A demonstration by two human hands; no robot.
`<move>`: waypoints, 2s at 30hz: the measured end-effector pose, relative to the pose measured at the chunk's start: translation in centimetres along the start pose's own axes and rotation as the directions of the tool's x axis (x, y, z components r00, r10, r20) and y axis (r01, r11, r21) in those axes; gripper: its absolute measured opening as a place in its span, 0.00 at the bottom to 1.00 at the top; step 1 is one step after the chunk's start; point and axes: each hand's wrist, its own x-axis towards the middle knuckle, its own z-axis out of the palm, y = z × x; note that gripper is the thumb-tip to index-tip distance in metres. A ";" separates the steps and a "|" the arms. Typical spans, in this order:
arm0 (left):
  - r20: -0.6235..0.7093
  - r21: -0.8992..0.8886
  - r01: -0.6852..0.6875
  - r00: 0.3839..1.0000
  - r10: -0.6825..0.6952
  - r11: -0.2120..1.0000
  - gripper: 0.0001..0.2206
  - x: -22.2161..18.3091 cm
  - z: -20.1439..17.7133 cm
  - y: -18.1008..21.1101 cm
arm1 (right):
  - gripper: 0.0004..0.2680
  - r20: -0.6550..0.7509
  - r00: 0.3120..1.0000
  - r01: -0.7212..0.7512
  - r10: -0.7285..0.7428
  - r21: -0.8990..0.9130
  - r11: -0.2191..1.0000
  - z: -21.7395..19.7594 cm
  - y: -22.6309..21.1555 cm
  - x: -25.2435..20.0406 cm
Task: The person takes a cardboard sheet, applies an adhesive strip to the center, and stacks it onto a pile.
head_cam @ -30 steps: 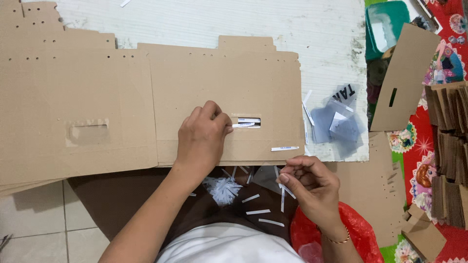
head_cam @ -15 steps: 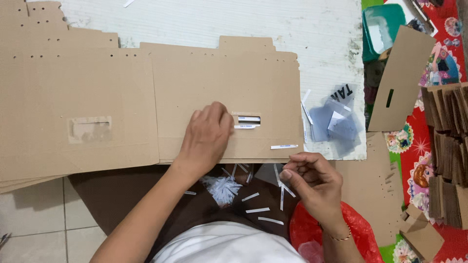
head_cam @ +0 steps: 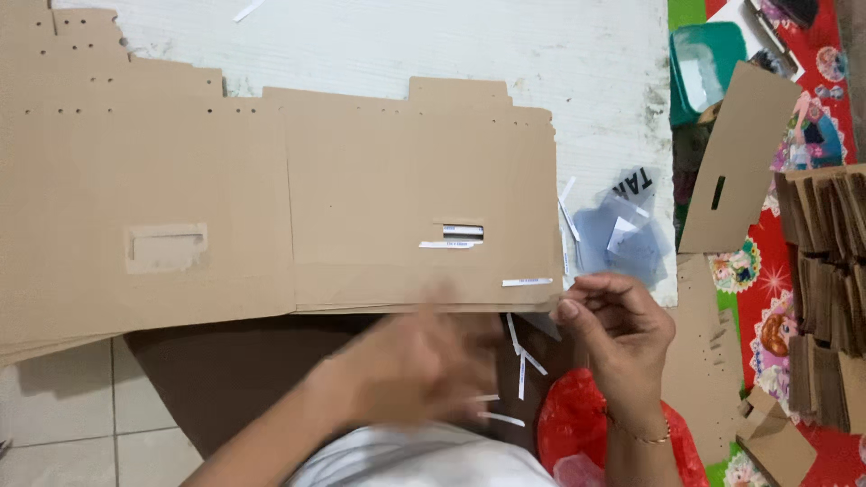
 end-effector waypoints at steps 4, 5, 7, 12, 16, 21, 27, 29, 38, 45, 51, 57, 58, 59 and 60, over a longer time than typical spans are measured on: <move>-0.270 -0.485 -0.273 0.950 0.155 0.831 0.11 -1.0 0.1 1.2 | 0.08 -0.027 0.999 -0.024 0.025 0.025 0.999 -0.5 0.7 0.2; -0.267 -0.486 -0.270 0.952 0.153 0.831 0.11 -0.6 0.4 0.0 | 0.08 -0.028 0.999 -0.027 0.028 0.027 0.999 -0.4 1.2 0.2; -0.483 0.110 0.071 0.875 -0.009 0.991 0.08 0.5 0.9 -2.5 | 0.08 -0.007 0.999 -0.037 0.037 0.011 0.999 -0.4 2.0 0.5; -0.440 0.274 0.338 0.876 -0.195 0.900 0.12 3.2 2.0 -6.3 | 0.07 0.058 0.998 0.010 -0.011 0.020 1.000 0.8 0.8 -0.1; -0.381 0.333 0.402 0.885 -0.268 0.853 0.09 4.2 3.0 -8.2 | 0.08 0.051 0.997 -0.059 0.057 0.035 0.998 0.3 2.0 -0.4; -0.411 0.248 0.446 0.852 -0.324 0.860 0.07 4.2 3.1 -8.4 | 0.08 0.062 0.995 -0.076 0.075 0.014 0.997 0.2 2.9 -0.5; -0.397 0.286 0.475 0.849 -0.348 0.832 0.05 4.7 3.6 -8.5 | 0.07 0.068 0.996 -0.048 0.048 -0.010 0.999 0.5 2.6 -0.6; -0.396 0.300 0.475 0.851 -0.345 0.827 0.06 4.8 3.6 -8.6 | 0.07 0.063 0.997 -0.044 0.045 -0.018 0.999 0.3 3.1 -0.8; -0.564 0.529 0.299 0.823 0.066 0.794 0.12 4.5 3.4 -8.6 | 0.07 0.013 0.998 -0.069 0.069 -0.007 0.998 0.4 2.7 -0.7; -0.495 0.565 0.300 0.868 0.025 0.768 0.13 4.6 4.0 -9.3 | 0.07 0.005 0.999 -0.039 0.039 -0.015 0.999 0.2 2.6 -0.5; -0.470 0.547 0.304 0.883 -0.014 0.780 0.11 4.2 4.1 -8.5 | 0.07 0.021 1.000 -0.012 0.012 -0.021 1.000 0.3 2.4 -0.4; -0.391 0.616 0.355 0.913 -0.118 0.703 0.09 4.7 4.3 -7.9 | 0.07 0.040 0.999 -0.014 0.015 -0.024 1.000 0.4 2.8 -0.5; -0.368 0.632 0.356 0.920 -0.138 0.689 0.13 4.9 4.4 -8.2 | 0.07 0.046 0.999 0.008 -0.007 -0.025 1.000 0.6 2.3 -0.4; -0.368 0.633 0.355 0.920 -0.136 0.688 0.13 5.2 4.4 -8.2 | 0.07 0.045 0.999 0.010 -0.008 -0.025 1.000 0.5 2.3 -0.4; -0.331 0.622 0.374 0.922 -0.202 0.687 0.13 5.5 4.4 -8.2 | 0.07 0.036 0.999 -0.014 0.015 -0.016 1.000 0.5 2.4 -0.5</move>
